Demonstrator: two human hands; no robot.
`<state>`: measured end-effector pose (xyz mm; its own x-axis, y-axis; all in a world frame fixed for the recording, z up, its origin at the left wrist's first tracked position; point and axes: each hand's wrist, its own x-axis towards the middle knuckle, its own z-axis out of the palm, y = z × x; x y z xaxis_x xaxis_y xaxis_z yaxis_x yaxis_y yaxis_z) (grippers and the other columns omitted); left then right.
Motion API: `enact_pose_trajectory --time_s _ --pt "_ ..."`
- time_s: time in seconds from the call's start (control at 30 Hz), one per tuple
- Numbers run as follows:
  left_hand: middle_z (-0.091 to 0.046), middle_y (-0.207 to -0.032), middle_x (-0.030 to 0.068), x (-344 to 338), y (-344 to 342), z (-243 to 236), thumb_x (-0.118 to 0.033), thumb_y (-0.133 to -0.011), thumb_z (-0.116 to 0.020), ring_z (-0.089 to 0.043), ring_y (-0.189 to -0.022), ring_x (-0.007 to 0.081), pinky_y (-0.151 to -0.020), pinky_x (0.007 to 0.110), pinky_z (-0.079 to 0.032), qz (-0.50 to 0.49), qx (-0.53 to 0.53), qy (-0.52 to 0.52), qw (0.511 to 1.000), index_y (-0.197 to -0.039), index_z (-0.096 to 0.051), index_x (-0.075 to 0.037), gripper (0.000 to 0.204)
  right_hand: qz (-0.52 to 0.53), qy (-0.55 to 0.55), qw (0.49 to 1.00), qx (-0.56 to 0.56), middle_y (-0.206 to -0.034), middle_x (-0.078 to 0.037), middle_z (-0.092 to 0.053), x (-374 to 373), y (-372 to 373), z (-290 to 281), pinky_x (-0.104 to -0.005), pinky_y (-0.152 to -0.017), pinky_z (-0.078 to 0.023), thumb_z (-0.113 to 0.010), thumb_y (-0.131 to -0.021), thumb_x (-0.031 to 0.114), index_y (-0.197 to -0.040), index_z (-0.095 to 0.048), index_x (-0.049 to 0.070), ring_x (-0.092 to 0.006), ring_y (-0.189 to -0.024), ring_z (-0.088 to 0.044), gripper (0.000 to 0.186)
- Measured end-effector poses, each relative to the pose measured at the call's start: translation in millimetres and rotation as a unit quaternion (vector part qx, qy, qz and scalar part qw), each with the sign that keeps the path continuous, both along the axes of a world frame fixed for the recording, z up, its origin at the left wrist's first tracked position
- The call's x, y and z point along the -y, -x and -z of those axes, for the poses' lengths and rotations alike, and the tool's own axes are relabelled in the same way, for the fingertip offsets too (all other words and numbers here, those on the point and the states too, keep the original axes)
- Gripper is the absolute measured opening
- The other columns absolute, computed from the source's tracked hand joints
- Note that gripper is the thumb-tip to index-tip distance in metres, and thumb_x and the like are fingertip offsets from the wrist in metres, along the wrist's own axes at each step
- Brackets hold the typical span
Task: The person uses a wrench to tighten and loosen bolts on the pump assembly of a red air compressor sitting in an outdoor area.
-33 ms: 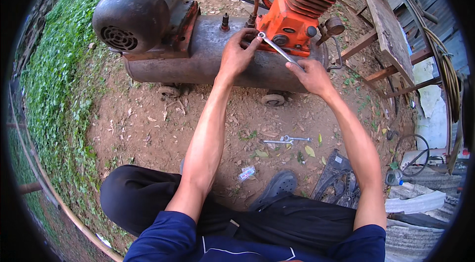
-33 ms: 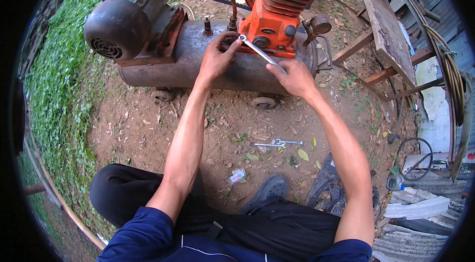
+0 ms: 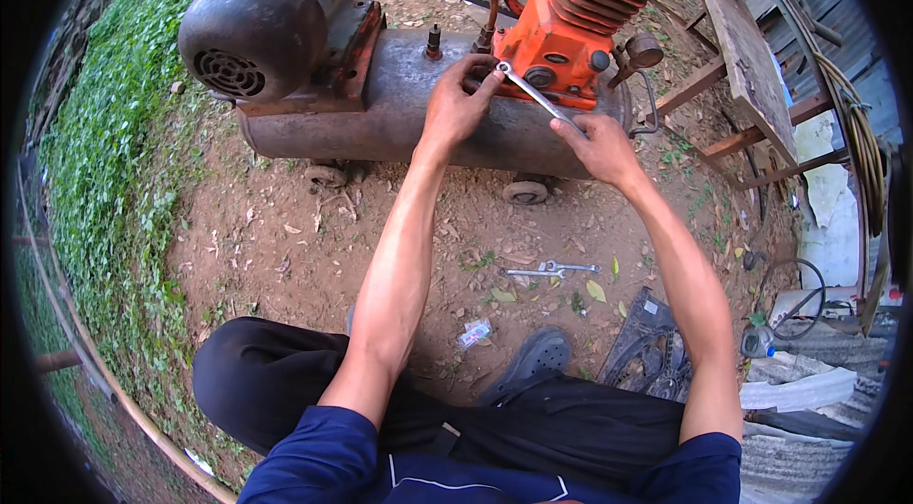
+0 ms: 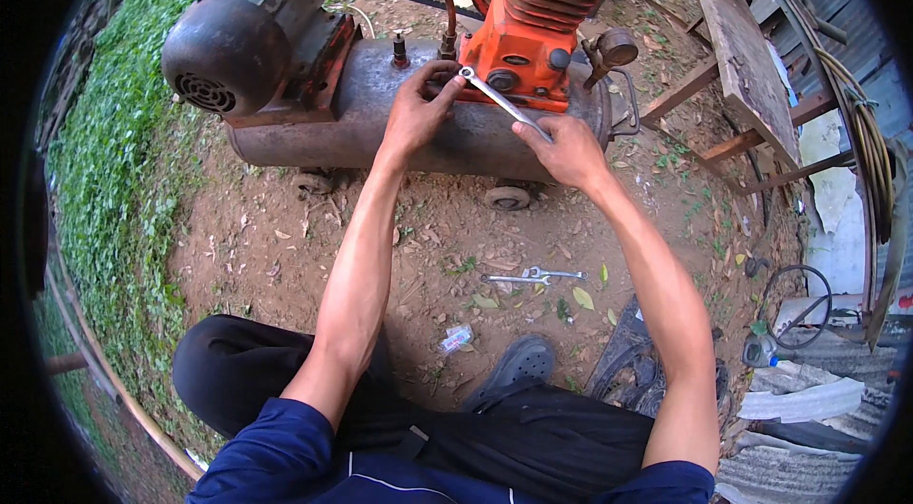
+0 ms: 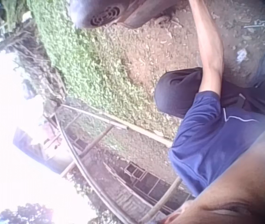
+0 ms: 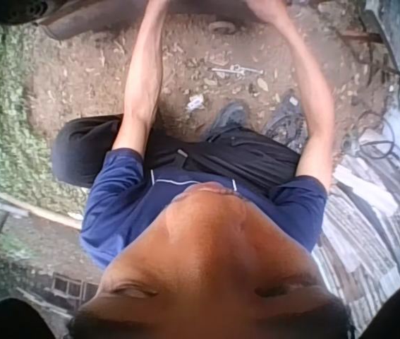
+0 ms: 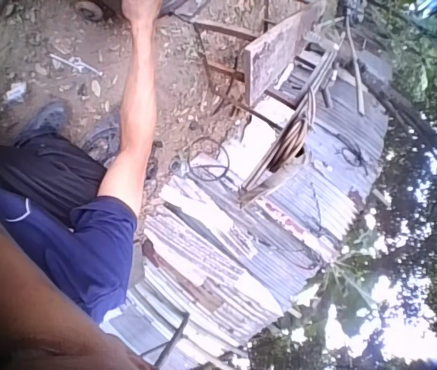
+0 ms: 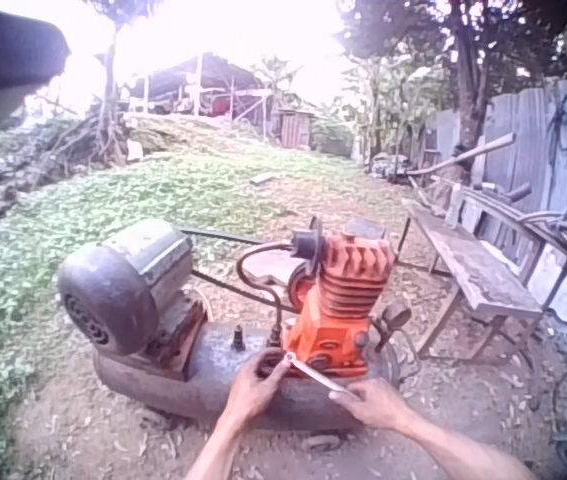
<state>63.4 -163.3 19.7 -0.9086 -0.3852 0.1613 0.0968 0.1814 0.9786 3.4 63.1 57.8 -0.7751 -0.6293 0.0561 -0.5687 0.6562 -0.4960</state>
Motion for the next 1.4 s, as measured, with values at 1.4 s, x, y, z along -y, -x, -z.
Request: enact_pose_trajectory --time_s 1.4 --pt "-0.067 -0.096 0.0072 9.0 1.3 -0.8 -0.023 -0.086 -0.069 -0.063 -0.086 0.0128 -0.068 0.026 -0.054 0.058 0.015 -0.075 0.995 -0.12 -0.062 -0.007 0.038 0.045 0.297 0.745 0.595 -0.062 -0.013 -0.062 59.3 -82.5 12.6 -0.0228 -0.032 -0.031 -0.038 -0.1 0.037 -0.09 -0.052 0.005 -0.0128 -0.034 -0.045 0.036"
